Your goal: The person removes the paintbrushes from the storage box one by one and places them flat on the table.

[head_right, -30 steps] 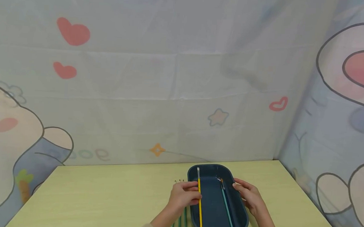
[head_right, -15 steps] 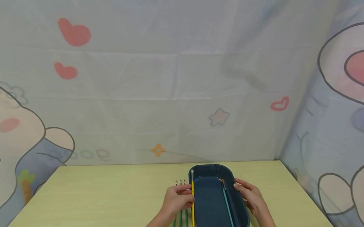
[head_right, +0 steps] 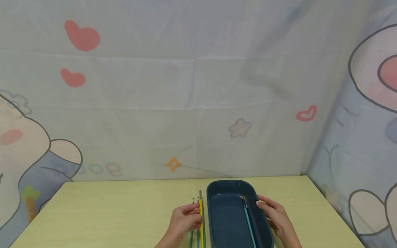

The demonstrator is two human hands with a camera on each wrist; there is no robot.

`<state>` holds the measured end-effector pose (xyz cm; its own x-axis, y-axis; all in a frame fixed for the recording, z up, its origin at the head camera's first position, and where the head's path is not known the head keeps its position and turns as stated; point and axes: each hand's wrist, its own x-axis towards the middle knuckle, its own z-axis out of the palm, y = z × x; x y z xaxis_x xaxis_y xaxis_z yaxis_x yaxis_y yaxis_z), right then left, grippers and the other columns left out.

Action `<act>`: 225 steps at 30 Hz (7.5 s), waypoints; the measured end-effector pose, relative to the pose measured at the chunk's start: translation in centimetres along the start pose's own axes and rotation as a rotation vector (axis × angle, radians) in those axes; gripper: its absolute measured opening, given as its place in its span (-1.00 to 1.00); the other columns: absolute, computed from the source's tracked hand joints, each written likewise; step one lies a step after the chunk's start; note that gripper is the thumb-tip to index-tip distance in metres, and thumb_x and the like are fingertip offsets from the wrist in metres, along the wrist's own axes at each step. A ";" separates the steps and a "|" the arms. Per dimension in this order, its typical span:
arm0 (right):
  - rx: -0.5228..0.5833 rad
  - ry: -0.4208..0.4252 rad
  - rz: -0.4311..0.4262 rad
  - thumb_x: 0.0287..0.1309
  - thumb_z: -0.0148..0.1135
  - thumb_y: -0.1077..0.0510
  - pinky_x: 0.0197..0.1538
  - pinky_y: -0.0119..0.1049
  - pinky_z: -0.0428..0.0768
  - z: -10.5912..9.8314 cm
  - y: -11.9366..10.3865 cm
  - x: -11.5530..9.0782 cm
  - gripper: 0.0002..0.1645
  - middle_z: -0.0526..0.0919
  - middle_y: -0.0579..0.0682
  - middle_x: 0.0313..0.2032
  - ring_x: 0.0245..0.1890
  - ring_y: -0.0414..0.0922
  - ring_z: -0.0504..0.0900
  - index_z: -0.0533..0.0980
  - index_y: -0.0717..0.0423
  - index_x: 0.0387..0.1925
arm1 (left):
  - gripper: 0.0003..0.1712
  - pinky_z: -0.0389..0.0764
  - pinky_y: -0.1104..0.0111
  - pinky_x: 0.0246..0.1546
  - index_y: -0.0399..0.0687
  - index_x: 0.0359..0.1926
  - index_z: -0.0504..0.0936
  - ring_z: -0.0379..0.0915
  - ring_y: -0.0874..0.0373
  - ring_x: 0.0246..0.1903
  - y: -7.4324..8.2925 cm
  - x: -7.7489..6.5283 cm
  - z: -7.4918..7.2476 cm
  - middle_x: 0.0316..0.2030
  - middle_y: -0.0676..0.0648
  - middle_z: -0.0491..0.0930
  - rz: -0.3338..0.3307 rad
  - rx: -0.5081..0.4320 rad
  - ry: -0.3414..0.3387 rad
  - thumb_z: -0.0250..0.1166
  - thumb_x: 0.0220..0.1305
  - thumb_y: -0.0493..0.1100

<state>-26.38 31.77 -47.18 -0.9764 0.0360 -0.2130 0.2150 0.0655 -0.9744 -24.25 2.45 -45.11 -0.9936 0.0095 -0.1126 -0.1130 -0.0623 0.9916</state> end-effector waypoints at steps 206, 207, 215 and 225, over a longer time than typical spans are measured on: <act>0.026 0.031 -0.017 0.27 0.18 -0.02 -0.14 -0.29 0.68 0.2 0.3 0.1 -0.24 0.61 -0.13 -0.02 -0.15 -0.27 0.63 0.22 0.24 0.37 | -0.61 0.66 0.43 -0.55 -0.28 -0.10 0.67 0.63 0.17 -0.63 2.0 2.0 10.4 -0.37 -0.07 0.70 0.141 0.341 0.021 0.40 0.04 -0.17; 0.024 0.032 -0.017 0.27 0.18 -0.02 -0.13 -0.29 0.68 0.3 0.3 0.1 -0.24 0.61 -0.11 -0.01 -0.15 -0.27 0.63 0.22 0.25 0.37 | -0.61 0.66 0.42 -0.56 -0.29 -0.11 0.68 0.62 0.16 -0.64 1.8 2.0 10.5 -0.38 -0.07 0.71 0.138 0.341 0.024 0.40 0.03 -0.18; 0.010 0.040 -0.019 0.28 0.17 -0.02 -0.12 -0.28 0.68 0.3 0.2 -0.1 -0.24 0.55 0.00 0.11 -0.12 -0.25 0.61 0.21 0.25 0.38 | -0.63 0.65 0.41 -0.59 -0.33 -0.14 0.68 0.63 0.13 -0.65 1.2 2.0 11.5 -0.43 -0.09 0.72 0.123 0.334 0.018 0.38 0.00 -0.21; 0.011 0.041 -0.025 0.28 0.17 -0.02 -0.10 -0.27 0.68 0.3 0.3 0.1 -0.26 0.54 0.07 0.16 -0.07 -0.22 0.62 0.24 0.24 0.37 | -0.60 0.66 0.36 -0.55 -0.36 -0.14 0.67 0.64 0.09 -0.62 0.7 1.8 12.4 -0.43 -0.13 0.71 0.080 0.376 0.007 0.39 -0.03 -0.20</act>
<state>-26.39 31.47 -47.55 -0.9797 0.0750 -0.1861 0.1904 0.0561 -0.9801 -26.06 14.83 -43.85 -0.9994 0.0124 -0.0335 -0.0280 0.3081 0.9509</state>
